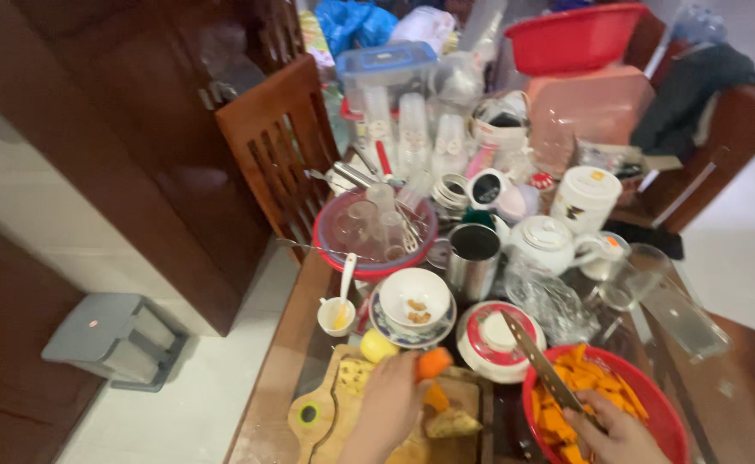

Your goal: The person chops a carrot, a pineapple, and a potato using a knife on a wooden cutting board, then transfers the pieces into a red bowl.

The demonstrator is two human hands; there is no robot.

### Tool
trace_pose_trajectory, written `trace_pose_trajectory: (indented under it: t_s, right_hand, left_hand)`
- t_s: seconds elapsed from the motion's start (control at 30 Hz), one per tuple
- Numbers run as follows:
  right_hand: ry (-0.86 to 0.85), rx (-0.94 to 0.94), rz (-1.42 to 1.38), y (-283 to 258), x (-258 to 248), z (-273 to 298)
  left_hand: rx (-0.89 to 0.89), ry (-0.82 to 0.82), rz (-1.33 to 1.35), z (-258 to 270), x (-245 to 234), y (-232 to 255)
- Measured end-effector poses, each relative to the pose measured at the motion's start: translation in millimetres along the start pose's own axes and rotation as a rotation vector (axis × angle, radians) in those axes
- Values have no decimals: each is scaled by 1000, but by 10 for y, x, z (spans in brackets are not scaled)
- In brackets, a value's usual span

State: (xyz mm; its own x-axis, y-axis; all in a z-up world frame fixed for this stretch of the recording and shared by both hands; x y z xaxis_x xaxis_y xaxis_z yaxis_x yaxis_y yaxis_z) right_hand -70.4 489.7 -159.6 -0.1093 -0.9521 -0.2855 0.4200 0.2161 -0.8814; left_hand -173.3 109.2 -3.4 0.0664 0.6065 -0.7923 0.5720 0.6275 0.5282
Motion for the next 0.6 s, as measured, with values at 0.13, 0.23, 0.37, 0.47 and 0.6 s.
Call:
trace_pose_trajectory:
  t_s: [0.13,0.23,0.37,0.47,0.6]
  right_hand:
    - [-249,-183,-34,-180,527,-270]
    - [-283,-117,88,-339,931,-208]
    - [-231,-316,637,-1005,1435,99]
    - [-341,-476,922,-1391,1941,484]
    - [-441,-388,1195,-1466,2272,773]
  left_hand:
    - [-716,148,890,759,355,-1158]
    - [-978,222,1133,1275,506,-1459]
    - [-813,297,575,1318,-45,-1101]
    - [-842,265,357,1376,-188,-812]
    - [-756,379,304,1453,-173,-718]
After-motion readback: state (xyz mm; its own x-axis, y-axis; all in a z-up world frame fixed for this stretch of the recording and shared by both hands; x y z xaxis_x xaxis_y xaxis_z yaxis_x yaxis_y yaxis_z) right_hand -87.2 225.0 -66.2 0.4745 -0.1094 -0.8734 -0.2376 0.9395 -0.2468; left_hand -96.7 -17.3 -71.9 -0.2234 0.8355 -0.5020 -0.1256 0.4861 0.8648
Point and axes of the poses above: each hand's wrist, its own z-axis away from the middle knuckle, its own x-axis out of the palm, y = z × x, the point moved 10 cm from there along -z, towards the middle knuckle, and after that the axes turned 4 degrees about -y, right-handed, at the moved point
